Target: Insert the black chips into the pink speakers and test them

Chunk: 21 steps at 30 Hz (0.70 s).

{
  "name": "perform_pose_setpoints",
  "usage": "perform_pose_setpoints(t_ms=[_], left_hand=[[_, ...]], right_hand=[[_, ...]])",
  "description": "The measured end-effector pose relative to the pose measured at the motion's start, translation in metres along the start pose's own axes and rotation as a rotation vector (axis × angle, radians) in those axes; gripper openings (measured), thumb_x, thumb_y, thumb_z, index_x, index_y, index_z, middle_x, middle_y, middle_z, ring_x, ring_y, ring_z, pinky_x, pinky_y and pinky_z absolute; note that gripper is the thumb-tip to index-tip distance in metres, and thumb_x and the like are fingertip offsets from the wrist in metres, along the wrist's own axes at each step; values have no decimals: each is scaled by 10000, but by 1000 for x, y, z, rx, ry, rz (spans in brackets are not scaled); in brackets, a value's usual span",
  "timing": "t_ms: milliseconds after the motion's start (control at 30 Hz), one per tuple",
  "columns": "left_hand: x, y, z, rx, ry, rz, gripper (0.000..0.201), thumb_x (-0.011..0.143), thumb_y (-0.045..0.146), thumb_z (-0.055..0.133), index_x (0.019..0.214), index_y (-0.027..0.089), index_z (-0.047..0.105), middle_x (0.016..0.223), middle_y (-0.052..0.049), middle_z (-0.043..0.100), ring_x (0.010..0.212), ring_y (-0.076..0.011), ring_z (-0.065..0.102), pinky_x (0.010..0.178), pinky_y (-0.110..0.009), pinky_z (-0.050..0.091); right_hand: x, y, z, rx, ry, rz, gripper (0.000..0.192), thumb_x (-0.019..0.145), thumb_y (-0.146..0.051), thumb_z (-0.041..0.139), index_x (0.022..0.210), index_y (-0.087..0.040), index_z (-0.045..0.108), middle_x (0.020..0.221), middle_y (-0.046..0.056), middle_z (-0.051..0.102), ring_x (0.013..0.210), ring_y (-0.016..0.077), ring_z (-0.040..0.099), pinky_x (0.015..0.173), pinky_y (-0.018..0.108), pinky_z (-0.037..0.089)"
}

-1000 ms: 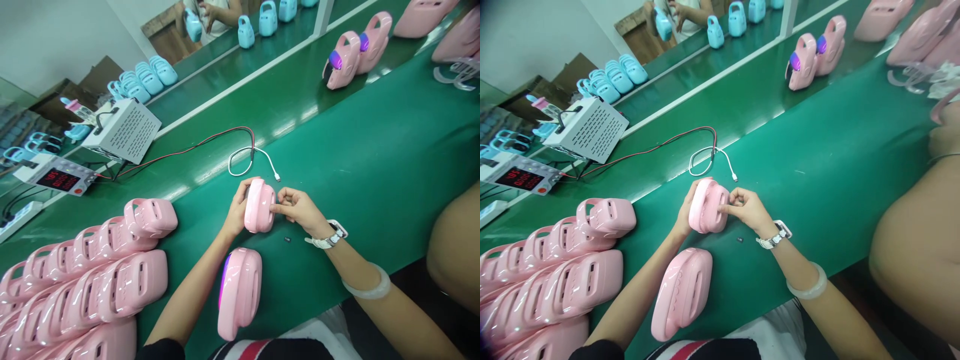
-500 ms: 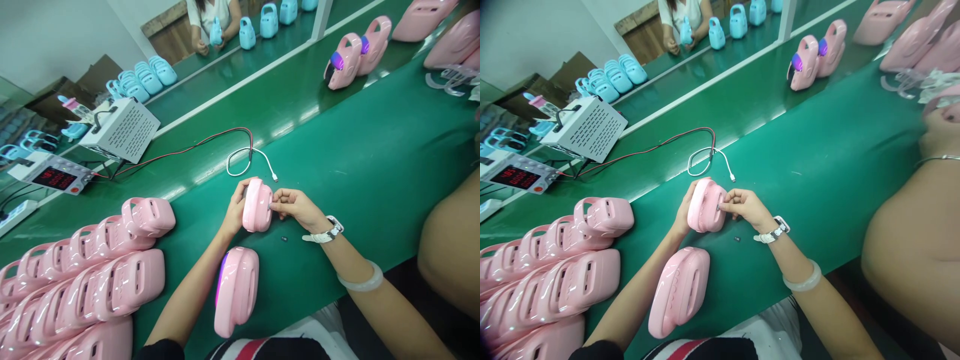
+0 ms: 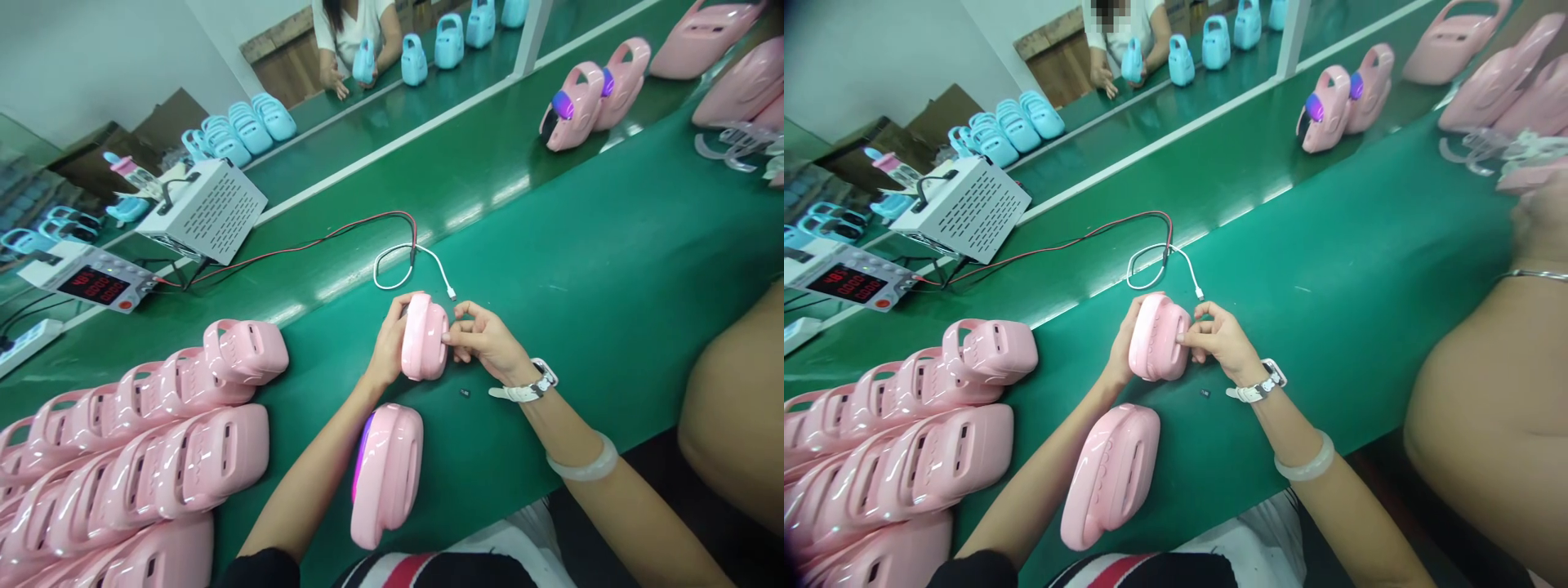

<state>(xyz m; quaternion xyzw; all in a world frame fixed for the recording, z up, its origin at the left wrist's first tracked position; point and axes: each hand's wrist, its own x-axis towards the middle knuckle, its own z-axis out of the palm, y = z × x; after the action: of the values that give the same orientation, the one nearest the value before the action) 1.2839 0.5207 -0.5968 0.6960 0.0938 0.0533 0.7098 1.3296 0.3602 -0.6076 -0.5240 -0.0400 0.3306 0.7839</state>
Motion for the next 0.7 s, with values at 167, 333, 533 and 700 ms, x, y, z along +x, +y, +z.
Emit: perform_pose_setpoints(t_ms=[167,333,533,700], left_hand=[[0,-10,-5,-12,-87,62,395,748,300,646,1131,217,599,1162,-29,625,1068,-205,558,960,-274,407],[-3,-10,-2,-35,-124,98,434,694,265,651,1119,200,594,1219,-53,614,1179,-242,526,1056,-321,355],[-7,-11,-1,-25,-81,129,452,734,210,598,1183,186,553,1302,-76,575,1250,-260,490,1119,-372,315],[-13,-9,-1,-33,-85,130,502,739,163,603,1235,180,535,1305,-98,572,1261,-282,476,1121,-433,322]], right_hand=[[-3,-7,-4,-51,-87,22,534,537,-318,847,907,-227,473,435,-120,517,353,81,436,442,228,423],[-22,-20,-3,-130,94,-260,316,629,-359,808,847,-219,628,523,-64,545,434,105,497,477,270,458],[-48,-35,31,-257,23,-451,54,728,-280,762,740,-234,734,648,11,652,475,128,561,477,287,444],[-52,-50,71,-271,-168,-563,126,741,-172,653,659,-243,718,665,20,656,487,146,555,495,306,426]])
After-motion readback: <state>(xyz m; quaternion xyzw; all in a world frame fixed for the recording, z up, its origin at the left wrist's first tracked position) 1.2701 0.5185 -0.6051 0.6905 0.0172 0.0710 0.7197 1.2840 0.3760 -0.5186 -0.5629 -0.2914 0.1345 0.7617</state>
